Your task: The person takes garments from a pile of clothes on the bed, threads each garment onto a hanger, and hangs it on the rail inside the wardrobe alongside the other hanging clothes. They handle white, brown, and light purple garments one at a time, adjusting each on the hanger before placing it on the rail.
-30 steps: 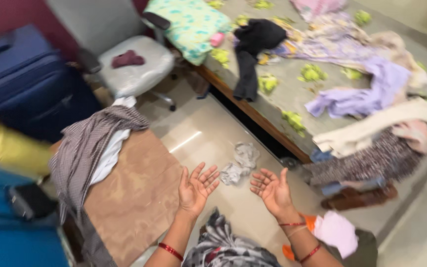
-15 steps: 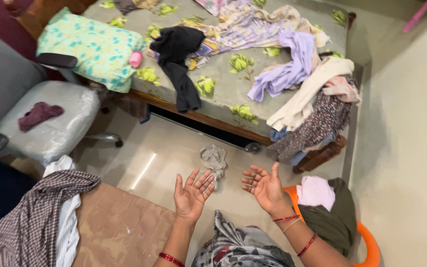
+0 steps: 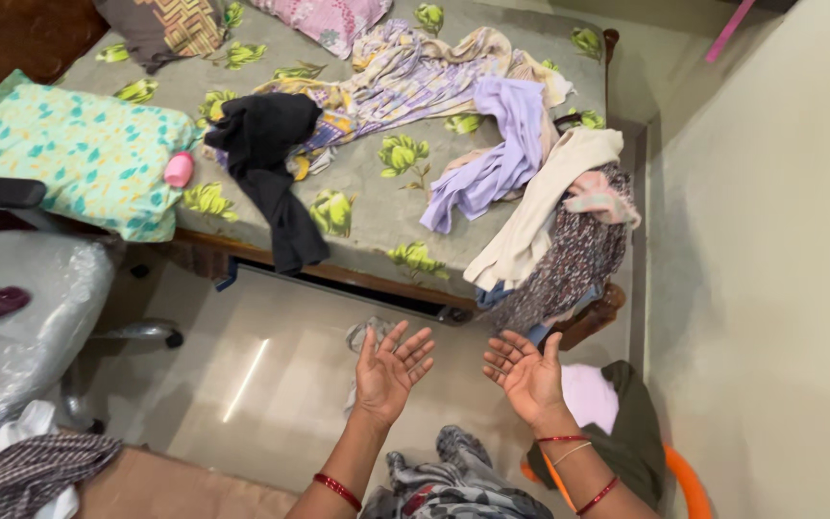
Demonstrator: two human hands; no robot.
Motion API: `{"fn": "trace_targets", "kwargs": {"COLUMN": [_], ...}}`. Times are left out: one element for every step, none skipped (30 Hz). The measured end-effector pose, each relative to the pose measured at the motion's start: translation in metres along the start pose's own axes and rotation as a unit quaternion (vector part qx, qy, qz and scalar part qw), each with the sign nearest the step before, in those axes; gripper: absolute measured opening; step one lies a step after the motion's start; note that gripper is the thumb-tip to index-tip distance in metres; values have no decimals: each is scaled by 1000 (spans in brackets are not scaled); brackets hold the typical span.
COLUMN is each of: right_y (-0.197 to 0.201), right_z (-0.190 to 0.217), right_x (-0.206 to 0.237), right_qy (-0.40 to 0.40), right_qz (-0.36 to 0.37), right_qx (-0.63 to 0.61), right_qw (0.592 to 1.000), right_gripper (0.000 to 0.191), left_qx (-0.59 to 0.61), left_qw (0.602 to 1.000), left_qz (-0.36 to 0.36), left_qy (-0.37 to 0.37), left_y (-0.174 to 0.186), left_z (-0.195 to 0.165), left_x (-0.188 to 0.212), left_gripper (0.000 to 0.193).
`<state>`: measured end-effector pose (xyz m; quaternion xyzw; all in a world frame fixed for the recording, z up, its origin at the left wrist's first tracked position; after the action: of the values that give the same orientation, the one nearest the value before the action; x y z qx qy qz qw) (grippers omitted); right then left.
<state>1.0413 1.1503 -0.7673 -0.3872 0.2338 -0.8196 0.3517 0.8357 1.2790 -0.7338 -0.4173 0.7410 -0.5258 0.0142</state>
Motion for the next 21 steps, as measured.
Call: {"fn": "trace_targets", "kwargs": {"right_y": [6,10,12,15,16,16,16,16,16,16,18,19,19,20,20,20,19,18,17,14,13], "right_z": [9,19,30,40,49,58,67,76,83,89,95,99,103,107,109,112,115,119,122,127,133], "right_x": [-9,-18,-28,-37,-46,-55,-64,-72,-81,-89,-96,-104,-112,-121,-127,-134,-142,-150,-159,-170,-180], "right_qy": [0,4,8,14,11,9,6,6,5,3,3,2,2,2,2,3,5,8,12,19,27], "right_qz": [-5,-3,-2,-1,1,5,8,15,21,27,27,26,26,17,9,0,-2,-5,-8,-6,-8], "right_qx": [-5,-6,-8,-11,-14,-17,-18,-21,-24,-28,-30,-33,-36,-35,-34,-34,-33,-33,-34,-37,-40], "right_qw": [1000,1000,1000,1000,1000,1000,1000,1000,999,999,999,999,999,999,999,999,999,999,999,999,999], "right_gripper": [88,88,88,87,88,89,90,89,89,89,89,89,89,88,88,88,88,88,89,89,89], "left_qx": [-7,-15,-15,-14,-14,-19,-23,-26,-26,-26,-27,-26,-27,-29,-35,-41,-49,-43,-39,-35,-38], "left_qw": [1000,1000,1000,1000,1000,1000,1000,1000,1000,1000,1000,1000,1000,1000,999,999,998,999,999,999,998], "left_qz": [5,8,11,15,22,21,19,15,14,12,8,4,2,2,-4,-11,-17,-7,3,13,20], "left_qy": [1,2,4,6,7,5,3,2,1,0,0,4,8,9,13,18,24,28,32,39,42], "left_y": [-11,-21,-31,-42,-53,-64,-72,-80,-87,-93,-97,-100,-104,-109,-112,-114,-115,-119,-122,-126,-127], "left_z": [4,7,9,11,13,14,16,18,19,20,22,26,28,27,26,25,25,24,23,21,19], "left_x": [-14,-25,-36,-47,-59,-70,-79,-88,-97,-106,-114,-120,-128,-139,-150,-160,-170,-182,-194,-207,-218], "left_gripper": [79,79,79,79,79,80,80,81,81,81,81,81,82,82,82,82,82,81,81,80,80]}}
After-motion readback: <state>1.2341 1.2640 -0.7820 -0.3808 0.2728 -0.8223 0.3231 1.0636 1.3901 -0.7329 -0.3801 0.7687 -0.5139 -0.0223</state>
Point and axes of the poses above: each hand's wrist, its own x-axis away from the middle knuckle, its own y-axis out of the back of the hand, z = x × y, the point moved 9 cm from there along -x, towards the middle knuckle, and after that the axes turned 4 degrees about -z, right-handed, at the moved point
